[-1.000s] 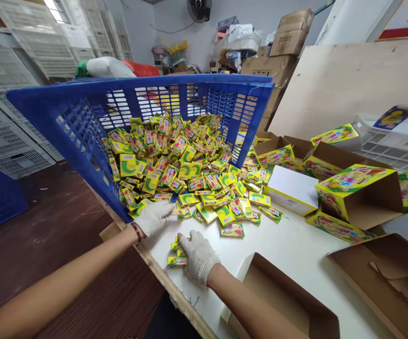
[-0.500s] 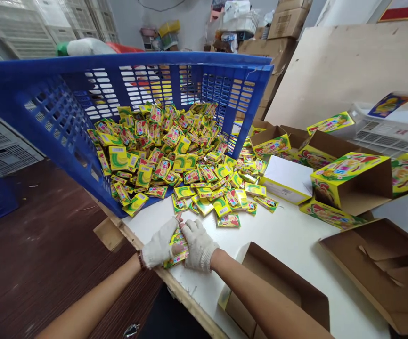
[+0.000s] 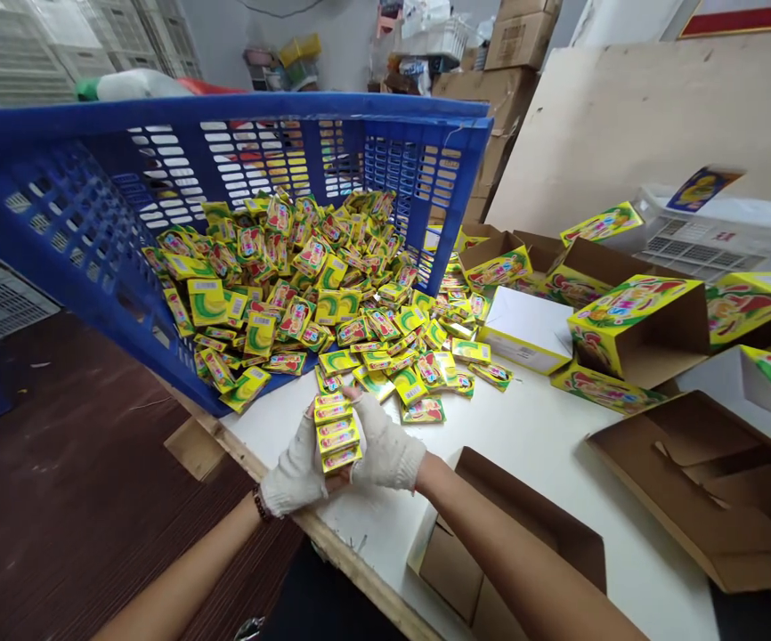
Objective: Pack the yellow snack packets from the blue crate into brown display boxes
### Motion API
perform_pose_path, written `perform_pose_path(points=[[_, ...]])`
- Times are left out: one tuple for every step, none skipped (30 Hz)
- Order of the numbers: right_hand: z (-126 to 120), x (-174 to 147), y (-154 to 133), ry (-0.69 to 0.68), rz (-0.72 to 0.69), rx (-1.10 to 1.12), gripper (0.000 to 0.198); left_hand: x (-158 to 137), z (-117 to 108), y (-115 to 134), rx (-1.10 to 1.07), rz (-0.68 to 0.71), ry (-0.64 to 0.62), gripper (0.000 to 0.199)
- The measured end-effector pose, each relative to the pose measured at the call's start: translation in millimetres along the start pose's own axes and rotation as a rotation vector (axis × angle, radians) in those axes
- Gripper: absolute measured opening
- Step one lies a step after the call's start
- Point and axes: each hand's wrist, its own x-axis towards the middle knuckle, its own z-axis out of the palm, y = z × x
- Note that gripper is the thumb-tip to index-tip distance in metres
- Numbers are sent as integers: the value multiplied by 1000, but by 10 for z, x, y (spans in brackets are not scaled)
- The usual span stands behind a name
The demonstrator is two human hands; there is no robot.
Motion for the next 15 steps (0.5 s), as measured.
perform_pose_path(points=[[76,17,52,-15,1,-41,109,27,15,-33,39,16,-16,104],[152,35,103,-36,21,-70,107,48,25,-68,73,30,-28,96],[217,52,142,-57,53,-76,106,61,28,-96,97,37,-39,88],[258,66,157,-77,86,-58,106,63,22,-109,99,24,-47,82],[267,73,143,-95,114,-21,105,54,6,-100,87,-1,-60,79],[240,71,95,-107,133,24,105,35,-20,-64,70,-32,-70,80],[176,55,15,-110,139,70,105,9,-55,0,48,-59,-76,83],[77,23,-92,-104,132,113,106,-21,-96,87,22,-74,-82,88],[-51,-29,-217,-88,125,156,108,-49,-139,192,-11,-66,-93,93],[-200,-101,-351,-69,106,216,111,-74,-176,306,-56,-28,-123,99],[-362,-197,-484,-53,89,288,114,-92,-199,418,-120,36,-177,104],[-530,-317,-607,-38,94,363,115,-107,-200,521,-208,105,-249,108],[-695,-460,-712,-31,116,441,113,-120,-170,609,-316,160,-323,109],[-851,-624,-792,-31,157,508,111,-136,-106,679,-429,182,-380,107],[-991,-803,-840,-27,215,558,110,-157,-7,728,-533,168,-413,102]])
